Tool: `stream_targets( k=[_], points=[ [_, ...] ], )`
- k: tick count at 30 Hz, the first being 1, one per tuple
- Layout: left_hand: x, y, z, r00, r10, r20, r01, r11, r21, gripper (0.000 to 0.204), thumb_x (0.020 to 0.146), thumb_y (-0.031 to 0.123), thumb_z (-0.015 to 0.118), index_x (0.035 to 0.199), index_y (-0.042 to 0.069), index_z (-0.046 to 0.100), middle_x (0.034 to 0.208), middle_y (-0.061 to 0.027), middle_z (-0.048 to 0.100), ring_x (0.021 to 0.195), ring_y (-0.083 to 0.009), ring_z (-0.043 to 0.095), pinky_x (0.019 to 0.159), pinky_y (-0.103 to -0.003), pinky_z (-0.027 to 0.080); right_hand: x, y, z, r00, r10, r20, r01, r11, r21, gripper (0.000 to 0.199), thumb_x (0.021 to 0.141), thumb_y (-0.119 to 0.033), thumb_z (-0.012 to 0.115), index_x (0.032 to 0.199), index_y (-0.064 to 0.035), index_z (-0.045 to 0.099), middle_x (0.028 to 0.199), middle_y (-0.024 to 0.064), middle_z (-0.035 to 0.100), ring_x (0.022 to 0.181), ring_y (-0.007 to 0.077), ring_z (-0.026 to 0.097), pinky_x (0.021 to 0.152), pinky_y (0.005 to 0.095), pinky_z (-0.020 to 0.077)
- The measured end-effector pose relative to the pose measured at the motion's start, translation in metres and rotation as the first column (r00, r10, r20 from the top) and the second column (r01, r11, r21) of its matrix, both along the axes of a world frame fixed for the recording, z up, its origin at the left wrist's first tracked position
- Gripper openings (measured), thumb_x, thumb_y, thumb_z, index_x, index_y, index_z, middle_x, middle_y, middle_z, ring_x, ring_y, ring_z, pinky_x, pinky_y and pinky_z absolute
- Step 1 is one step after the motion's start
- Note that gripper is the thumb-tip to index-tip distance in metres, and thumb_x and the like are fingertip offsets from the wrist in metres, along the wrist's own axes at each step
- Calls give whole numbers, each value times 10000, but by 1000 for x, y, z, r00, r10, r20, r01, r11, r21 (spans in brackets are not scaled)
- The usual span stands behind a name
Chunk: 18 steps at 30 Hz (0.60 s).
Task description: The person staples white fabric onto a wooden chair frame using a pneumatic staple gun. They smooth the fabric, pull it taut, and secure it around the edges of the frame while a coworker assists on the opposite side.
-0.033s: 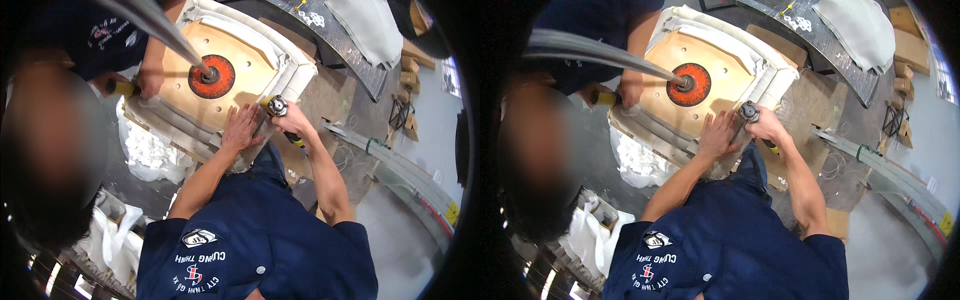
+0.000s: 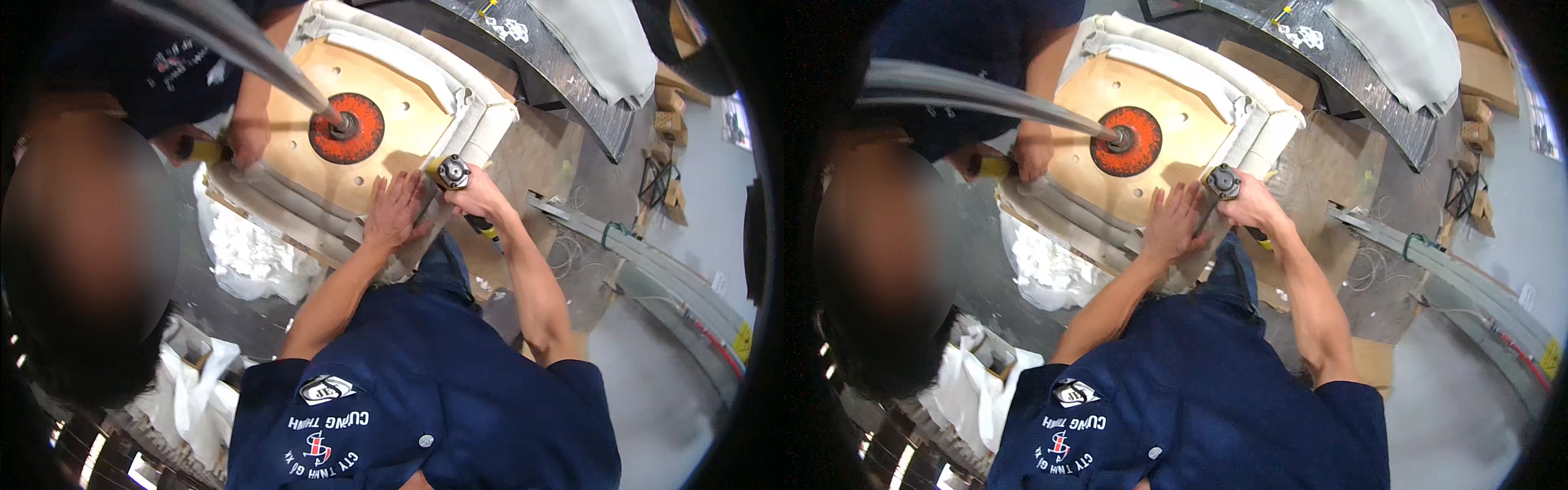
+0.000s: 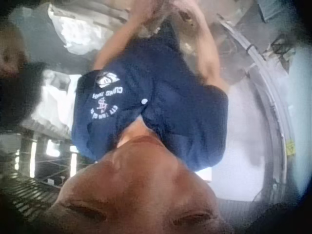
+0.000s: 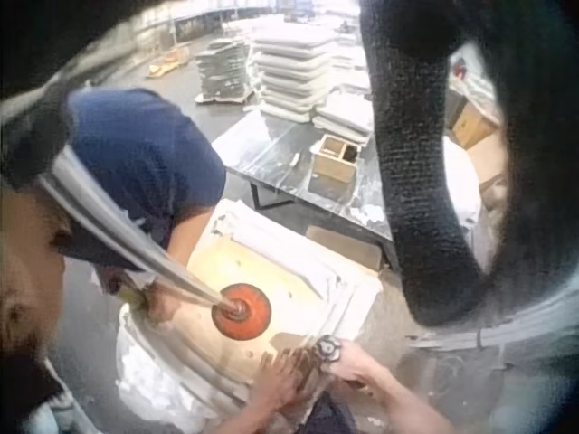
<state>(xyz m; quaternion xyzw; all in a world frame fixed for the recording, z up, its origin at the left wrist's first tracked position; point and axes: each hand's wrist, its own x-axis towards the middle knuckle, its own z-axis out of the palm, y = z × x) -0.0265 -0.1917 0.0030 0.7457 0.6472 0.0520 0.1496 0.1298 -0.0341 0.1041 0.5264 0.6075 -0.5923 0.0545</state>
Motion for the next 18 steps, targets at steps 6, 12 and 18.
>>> stream_targets(
  k=[6, 12, 18],
  points=[
    [2, -9, -3, 1000, 31, 4, -31, 1000, 5, 906, 895, 627, 593, 1564, 53, 385, 1715, -97, 203, 1553, -320, 244, 1221, -635, 184, -6, -11, 11, 998, 56, -30, -57, 998, -18, 554, 733, -54, 630, 1286, -25, 625, 900, 198, 729, 773, 298, 722, 698, 385, 590],
    [4, -12, -4, 998, 67, 0, -67, 992, -108, 948, 898, 647, 584, 1601, 75, 307, 1719, -88, 192, 1575, -313, 199, 1242, -623, 135, 0, -37, 6, 995, 97, 8, -97, 994, 50, 630, 716, -119, 652, 1343, -63, 618, 1124, 277, 715, 1095, 430, 681, 971, 450, 549],
    [5, -20, -2, 994, 93, -65, -103, 980, -173, 1012, 874, 657, 603, 1623, 80, 244, 1728, -75, 153, 1590, -297, 138, 1254, -607, 111, 0, -47, -3, 983, 174, 52, -180, 975, 130, 666, 731, -149, 677, 1390, -107, 594, 1176, 259, 706, 1129, 445, 659, 999, 454, 540]
  ],
)
